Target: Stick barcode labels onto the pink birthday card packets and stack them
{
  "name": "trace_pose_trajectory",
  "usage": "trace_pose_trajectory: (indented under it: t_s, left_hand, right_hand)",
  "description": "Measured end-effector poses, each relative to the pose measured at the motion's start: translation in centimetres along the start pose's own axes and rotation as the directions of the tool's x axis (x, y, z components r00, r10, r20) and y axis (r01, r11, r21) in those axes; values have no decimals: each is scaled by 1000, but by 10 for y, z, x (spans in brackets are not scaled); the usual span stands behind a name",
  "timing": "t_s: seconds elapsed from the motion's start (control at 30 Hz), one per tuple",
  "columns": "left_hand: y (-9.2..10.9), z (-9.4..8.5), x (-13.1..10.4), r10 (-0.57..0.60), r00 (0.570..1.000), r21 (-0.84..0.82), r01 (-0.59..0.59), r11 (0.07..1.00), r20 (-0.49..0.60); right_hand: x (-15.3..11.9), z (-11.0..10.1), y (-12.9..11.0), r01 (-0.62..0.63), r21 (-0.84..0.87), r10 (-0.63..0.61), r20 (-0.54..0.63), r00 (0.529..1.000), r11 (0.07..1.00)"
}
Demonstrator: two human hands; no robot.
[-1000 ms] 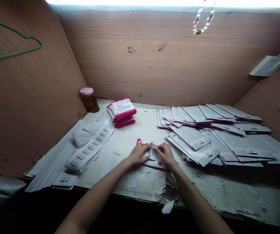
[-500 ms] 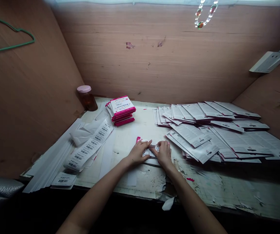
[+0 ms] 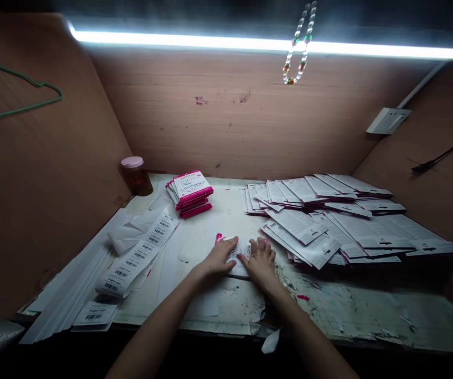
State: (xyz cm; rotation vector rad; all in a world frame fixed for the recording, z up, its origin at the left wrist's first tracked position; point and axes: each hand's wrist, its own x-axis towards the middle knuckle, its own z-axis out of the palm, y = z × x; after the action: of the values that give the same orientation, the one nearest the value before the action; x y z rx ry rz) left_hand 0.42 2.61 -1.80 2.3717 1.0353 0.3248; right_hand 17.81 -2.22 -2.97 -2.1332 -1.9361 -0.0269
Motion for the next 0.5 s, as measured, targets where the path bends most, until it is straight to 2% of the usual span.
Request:
trace_pose_trajectory:
  t_s: [0.07, 0.17, 0.3, 0.4, 0.5]
  left_hand:
    - [3, -8, 5, -51, 998, 15, 50, 999, 37]
    - [10, -20, 21, -127, 992, 39, 128, 991, -20]
    - [17, -35, 52, -214, 976, 8, 215, 977, -47]
    - [19, -52, 63, -243, 970, -127, 239, 963, -11]
    - [12, -85, 59, -254, 966, -333, 223, 916, -53]
  right_hand:
    - [-25, 1, 5, 31, 8, -31, -27, 999, 999]
    - [-59, 13, 14, 85, 20, -81, -142, 987, 996]
    - [-73, 34, 18, 126, 62, -99, -329, 939, 990]
    - [-70, 33, 18, 171, 122, -93, -475, 875, 978]
    - [-71, 18, 35, 260, 177, -97, -622, 777, 949]
